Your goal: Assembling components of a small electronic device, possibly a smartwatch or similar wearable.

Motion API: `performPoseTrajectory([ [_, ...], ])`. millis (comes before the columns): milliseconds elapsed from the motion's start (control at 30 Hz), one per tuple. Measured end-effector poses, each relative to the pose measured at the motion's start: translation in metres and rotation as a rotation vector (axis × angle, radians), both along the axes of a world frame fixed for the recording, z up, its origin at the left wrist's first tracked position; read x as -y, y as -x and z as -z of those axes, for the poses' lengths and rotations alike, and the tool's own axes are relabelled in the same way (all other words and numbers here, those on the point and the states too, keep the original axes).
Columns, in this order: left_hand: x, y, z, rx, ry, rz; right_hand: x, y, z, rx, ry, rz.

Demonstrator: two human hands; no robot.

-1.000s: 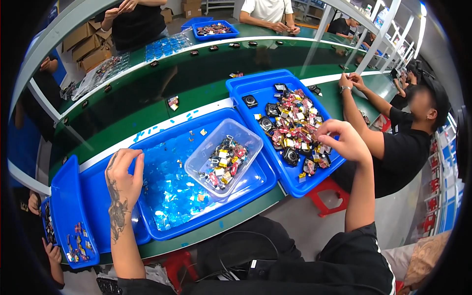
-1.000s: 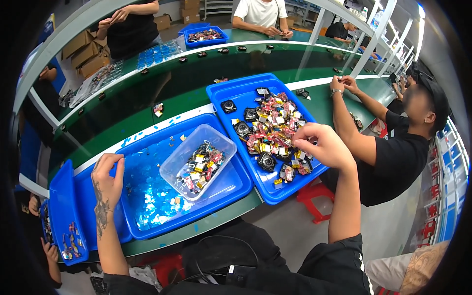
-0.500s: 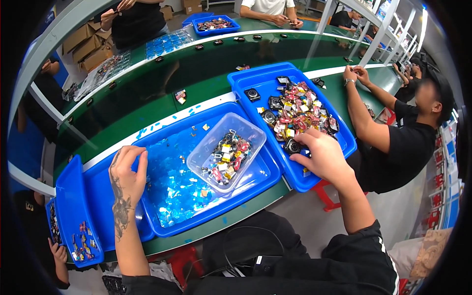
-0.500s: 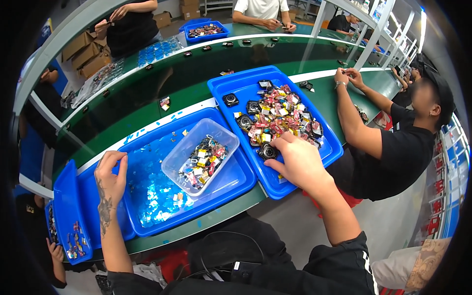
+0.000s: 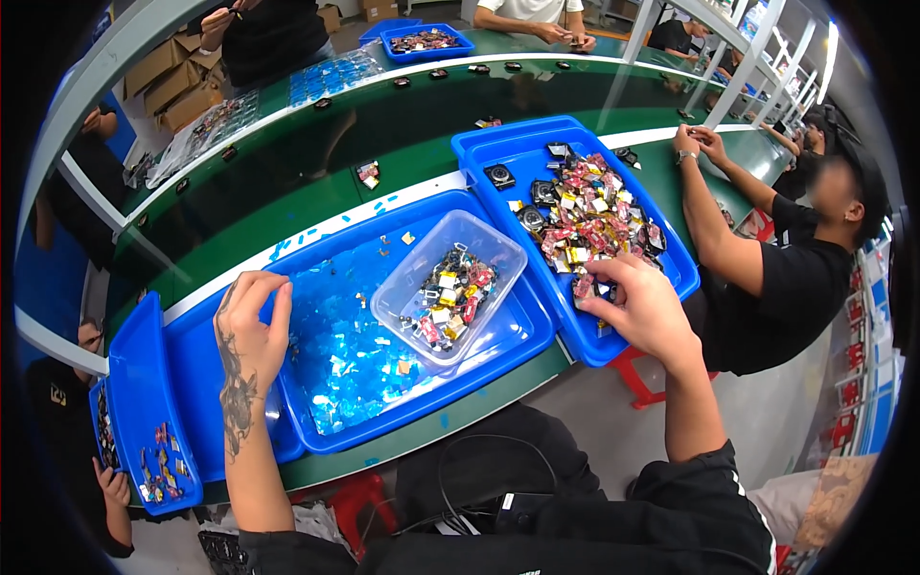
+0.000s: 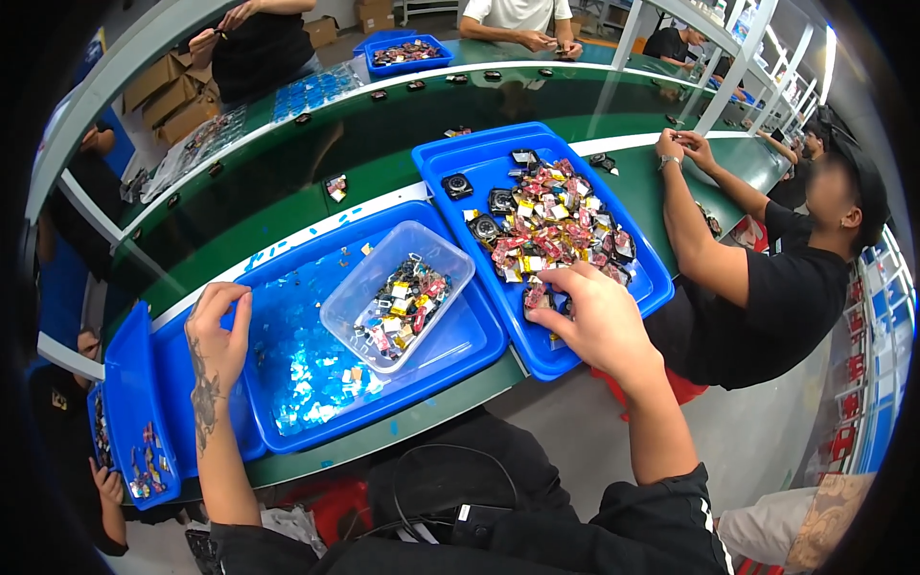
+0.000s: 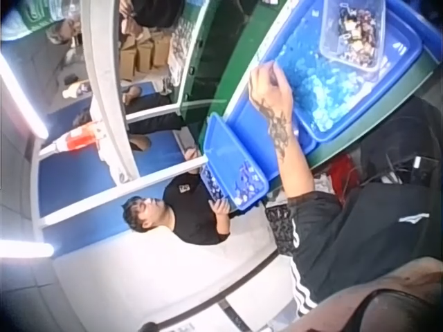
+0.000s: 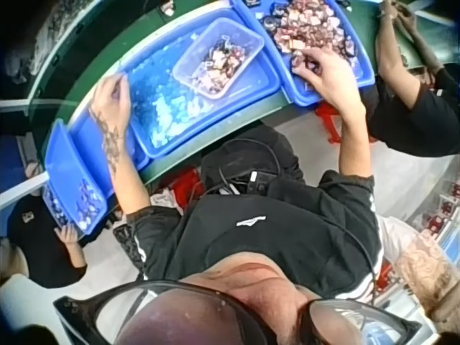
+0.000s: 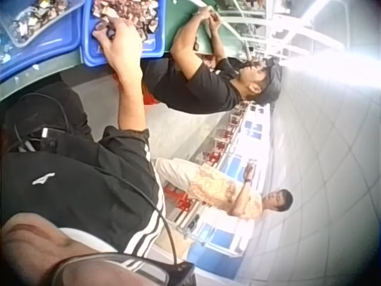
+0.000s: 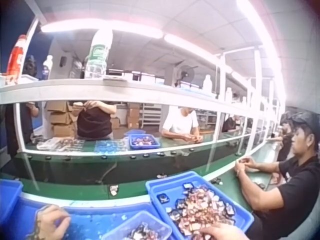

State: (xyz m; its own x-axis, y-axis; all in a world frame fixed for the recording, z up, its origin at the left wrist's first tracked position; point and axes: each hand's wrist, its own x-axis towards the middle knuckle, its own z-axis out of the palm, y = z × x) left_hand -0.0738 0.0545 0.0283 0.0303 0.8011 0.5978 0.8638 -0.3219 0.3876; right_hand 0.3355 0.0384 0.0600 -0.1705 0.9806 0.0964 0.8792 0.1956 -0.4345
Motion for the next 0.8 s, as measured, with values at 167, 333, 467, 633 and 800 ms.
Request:
performPoseTrajectory([
  [167,0.001,0.001,0.001,-0.012,0.013,0.001,-0.001,-0.001,0.008,0.041,0.017,-0.002],
  [333,0.001,0.001,-0.001,-0.011,0.008,0.008,-0.001,-0.002,0.009,0.007,0.030,-0.018],
  [467,0.001,0.001,-0.003,-0.003,-0.019,0.011,-0.002,-0.003,0.006,-0.078,0.031,-0.037],
  [633,0.003,-0.003,-0.012,0.097,-0.010,0.051,-0.004,-0.009,0.007,-0.324,0.053,-0.028],
  [800,0.036,-0.042,-0.046,0.239,0.290,0.318,-0.005,0.002,-0.009,-1.009,0.298,-0.111],
])
